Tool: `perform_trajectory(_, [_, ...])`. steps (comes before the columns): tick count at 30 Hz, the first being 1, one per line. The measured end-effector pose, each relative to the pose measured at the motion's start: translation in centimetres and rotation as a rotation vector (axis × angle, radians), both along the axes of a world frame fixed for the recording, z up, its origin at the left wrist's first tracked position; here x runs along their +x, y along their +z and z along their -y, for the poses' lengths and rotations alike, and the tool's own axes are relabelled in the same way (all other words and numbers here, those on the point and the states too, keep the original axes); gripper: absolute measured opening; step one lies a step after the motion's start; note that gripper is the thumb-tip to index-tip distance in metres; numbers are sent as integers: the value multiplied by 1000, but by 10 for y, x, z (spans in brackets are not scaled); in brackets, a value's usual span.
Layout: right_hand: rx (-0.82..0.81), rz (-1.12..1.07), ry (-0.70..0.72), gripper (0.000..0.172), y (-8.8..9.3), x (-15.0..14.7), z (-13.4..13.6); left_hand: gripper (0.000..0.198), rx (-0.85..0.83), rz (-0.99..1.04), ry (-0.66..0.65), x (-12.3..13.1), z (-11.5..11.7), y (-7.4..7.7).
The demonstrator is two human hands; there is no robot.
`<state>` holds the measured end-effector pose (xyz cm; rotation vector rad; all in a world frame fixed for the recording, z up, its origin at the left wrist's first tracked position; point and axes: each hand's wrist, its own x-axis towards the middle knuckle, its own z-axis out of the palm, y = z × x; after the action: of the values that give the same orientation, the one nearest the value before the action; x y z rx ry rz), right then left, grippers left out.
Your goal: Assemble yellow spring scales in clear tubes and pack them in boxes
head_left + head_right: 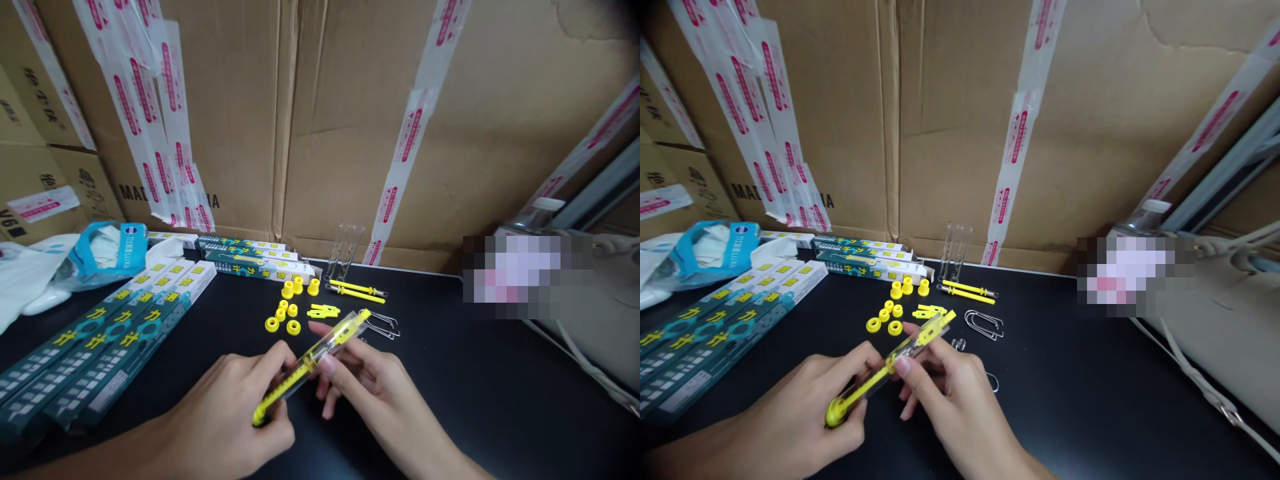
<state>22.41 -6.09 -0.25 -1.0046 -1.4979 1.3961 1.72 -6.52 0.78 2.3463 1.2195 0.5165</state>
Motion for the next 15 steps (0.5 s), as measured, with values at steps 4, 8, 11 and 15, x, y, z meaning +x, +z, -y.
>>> perform_trajectory(4, [-97, -152, -17, 50, 4, 2, -4, 22, 19, -20, -14, -1, -2, 3])
perform_trajectory(8, [-162, -219, -7, 49, 9, 1, -6, 12, -58, 43, -35, 1, -1, 6])
perform_trajectory(11, [-175, -243, 26, 44, 10, 0, -6, 9, -42, 77, -9, 0, 0, 7])
perform_trajectory(15, [-152, -280, 49, 45, 11, 1, -7, 9, -84, 126, 8, -3, -1, 4])
